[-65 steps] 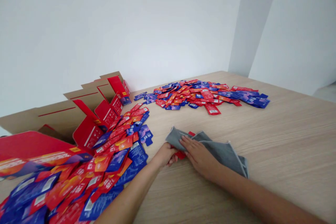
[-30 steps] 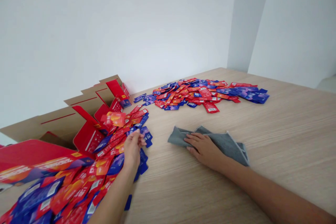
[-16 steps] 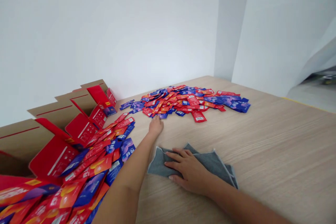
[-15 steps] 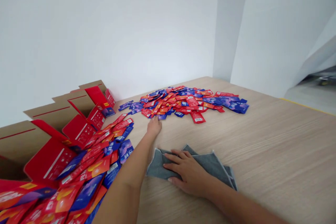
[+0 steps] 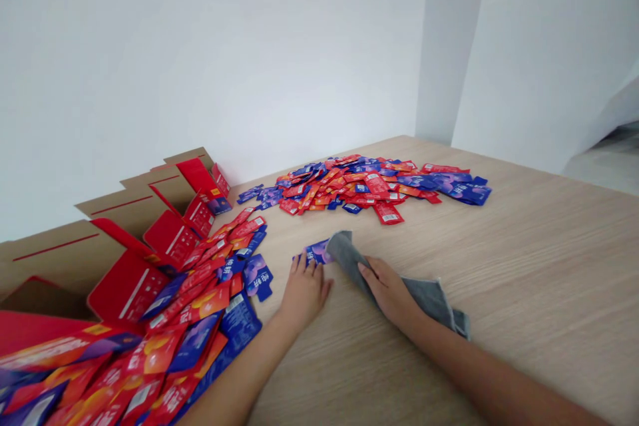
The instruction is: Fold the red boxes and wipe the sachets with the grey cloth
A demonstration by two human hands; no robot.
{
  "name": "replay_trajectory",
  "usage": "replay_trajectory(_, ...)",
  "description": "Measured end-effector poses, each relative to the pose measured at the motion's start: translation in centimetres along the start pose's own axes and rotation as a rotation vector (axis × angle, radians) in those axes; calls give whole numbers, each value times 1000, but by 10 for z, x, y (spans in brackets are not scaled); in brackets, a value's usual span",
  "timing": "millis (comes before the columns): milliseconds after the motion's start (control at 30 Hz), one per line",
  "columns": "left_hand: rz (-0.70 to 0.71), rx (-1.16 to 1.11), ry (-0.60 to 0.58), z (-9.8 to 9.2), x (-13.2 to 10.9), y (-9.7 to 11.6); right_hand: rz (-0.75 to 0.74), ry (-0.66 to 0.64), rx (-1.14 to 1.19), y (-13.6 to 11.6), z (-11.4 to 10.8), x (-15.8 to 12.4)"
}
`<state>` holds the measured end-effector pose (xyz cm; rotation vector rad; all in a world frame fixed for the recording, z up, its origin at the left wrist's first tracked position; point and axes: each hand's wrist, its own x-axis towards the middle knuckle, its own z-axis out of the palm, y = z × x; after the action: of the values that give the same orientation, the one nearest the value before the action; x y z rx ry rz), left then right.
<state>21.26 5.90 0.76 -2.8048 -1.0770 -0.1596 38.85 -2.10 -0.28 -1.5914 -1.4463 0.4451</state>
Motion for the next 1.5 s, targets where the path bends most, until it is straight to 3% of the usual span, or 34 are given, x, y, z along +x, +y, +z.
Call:
replay_trajectory(100,86,-102,-2,-12,-47,24,-154,-41,-74,-1,3,-4)
replay_trajectory(200,33,-216,4,-18,-67,26,-269,-186,-248,-3,9,-10)
replay_trajectory(300,-104,-256,-2,-20,-64,12,-274,-249,-354,-1,13,-11)
replay_trajectory(400,-89,-252,-39,-19,-52,3,-248,-255,-384,2,13,-8)
replay_trajectory(533,-173,-293,-71,-14,-42,8,-211,-241,-425,0,11,-7)
replay_trajectory(633,-249,-339,-101,-13,-38,14,-277,-256,-479,-11,14,-17)
replay_trajectory(800,-130,-181,-215,-17,-34,22,-376,-336,-518,-25,22,-30)
replay_trajectory(1000,61,39,-255,-15,-26,28,-161,-183,-519,9,5,0)
replay_trajectory(1100,-12,-196,-191,-14,-32,23,-47,-102,-420,26,-11,14)
replay_trajectory(1233,-398,-1035,-223,-14,-47,14,3,-28,-333,17,-20,9)
replay_trajectory(1300,-560,-1434,-305,-13,-55,12,-80,-7,-248,1,-12,-4)
replay_trajectory(1367,-645,-1661,-348,-12,-62,14,-267,-120,-191,-16,2,-20)
replay_trajectory(1433,-694,-1736,-349,-10,-66,17,-417,-335,-225,-27,14,-31)
replay_trajectory(1500,-704,-1748,-347,-8,-69,20,-417,-440,-316,-25,19,-32)
